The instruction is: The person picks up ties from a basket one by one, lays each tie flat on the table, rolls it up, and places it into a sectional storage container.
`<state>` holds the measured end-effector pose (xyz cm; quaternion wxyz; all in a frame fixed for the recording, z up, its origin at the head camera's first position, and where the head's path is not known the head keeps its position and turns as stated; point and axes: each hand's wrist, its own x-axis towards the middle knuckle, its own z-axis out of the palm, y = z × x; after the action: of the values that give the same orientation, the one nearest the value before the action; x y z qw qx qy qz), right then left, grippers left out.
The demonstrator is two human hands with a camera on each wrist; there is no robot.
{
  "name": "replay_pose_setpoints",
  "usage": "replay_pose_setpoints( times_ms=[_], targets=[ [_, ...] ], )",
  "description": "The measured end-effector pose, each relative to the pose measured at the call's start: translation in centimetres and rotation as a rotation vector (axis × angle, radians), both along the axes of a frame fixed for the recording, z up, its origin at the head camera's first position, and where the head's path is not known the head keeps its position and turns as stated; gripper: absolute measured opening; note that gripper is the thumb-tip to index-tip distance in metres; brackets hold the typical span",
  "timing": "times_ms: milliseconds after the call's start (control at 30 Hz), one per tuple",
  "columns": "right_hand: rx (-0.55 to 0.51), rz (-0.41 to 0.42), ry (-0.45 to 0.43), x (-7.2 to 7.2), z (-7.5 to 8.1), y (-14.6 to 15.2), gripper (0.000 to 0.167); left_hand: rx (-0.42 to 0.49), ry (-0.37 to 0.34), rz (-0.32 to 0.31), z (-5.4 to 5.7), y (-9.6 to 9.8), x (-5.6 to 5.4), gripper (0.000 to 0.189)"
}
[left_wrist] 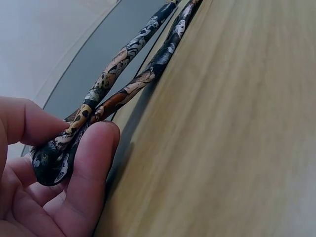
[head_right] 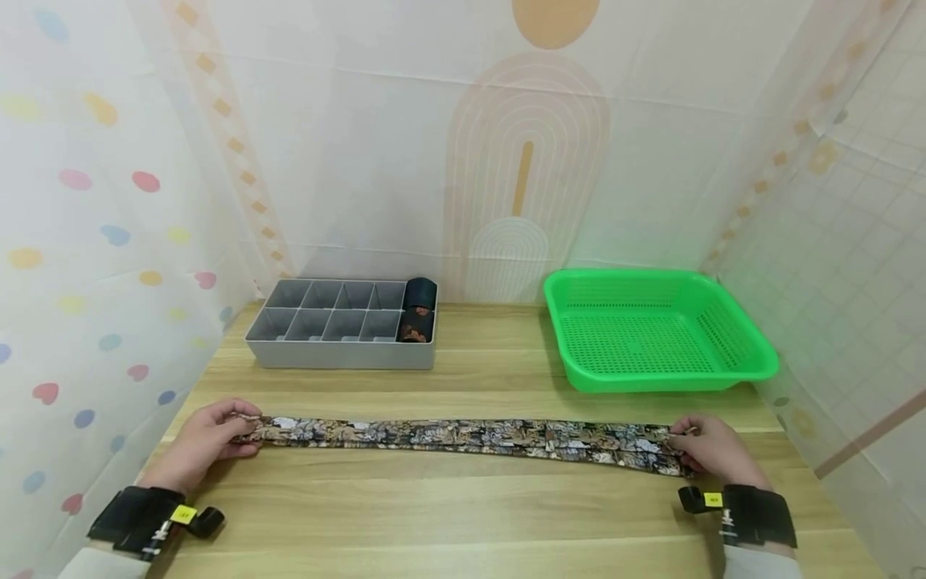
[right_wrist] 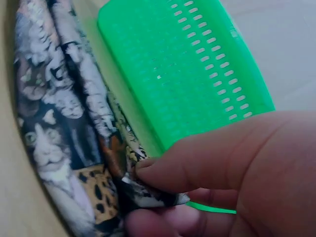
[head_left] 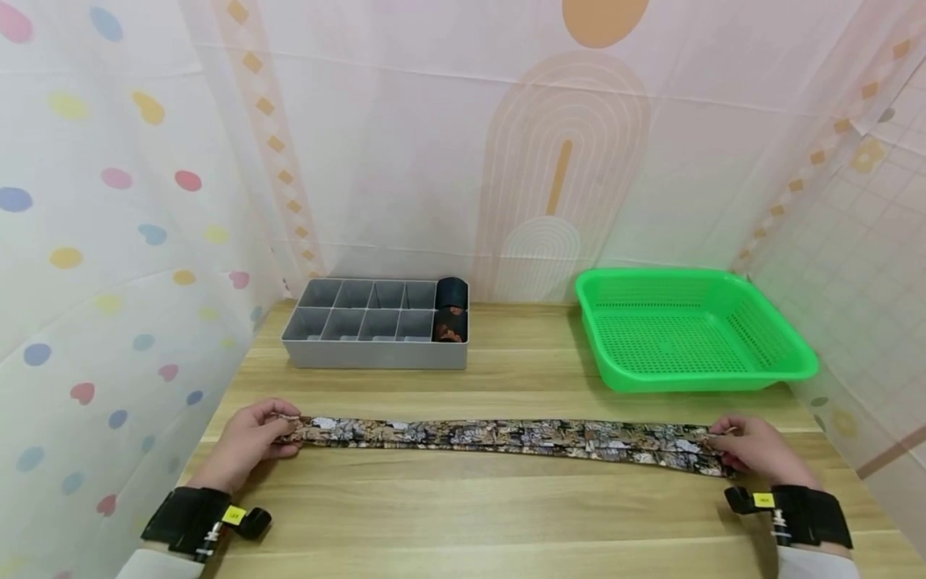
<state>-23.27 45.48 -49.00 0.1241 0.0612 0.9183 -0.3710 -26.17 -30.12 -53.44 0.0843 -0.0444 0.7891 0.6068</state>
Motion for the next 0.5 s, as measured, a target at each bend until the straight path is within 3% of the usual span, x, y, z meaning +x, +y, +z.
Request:
replay_pose_setpoints(
  times_ms=[167,333,500],
  targets=[
    [0.061,-0.036,0.013,-0.2,0.0,-0.3,0.029,-0.003,0.004,-0.001,-0.1,0.4,0.0,0.028],
    [0.119,-0.051,0.06,-0.1,-0.2,0.5,0.029,-0.002,0.023,-0.038,0.1,2.0,0.5,0.029],
    [0.192,-0.093,0.091,0.1,-0.3,2.4,0.034,-0.08,0.027,-0.087,0.2,3.9,0.9,0.026]
  ],
)
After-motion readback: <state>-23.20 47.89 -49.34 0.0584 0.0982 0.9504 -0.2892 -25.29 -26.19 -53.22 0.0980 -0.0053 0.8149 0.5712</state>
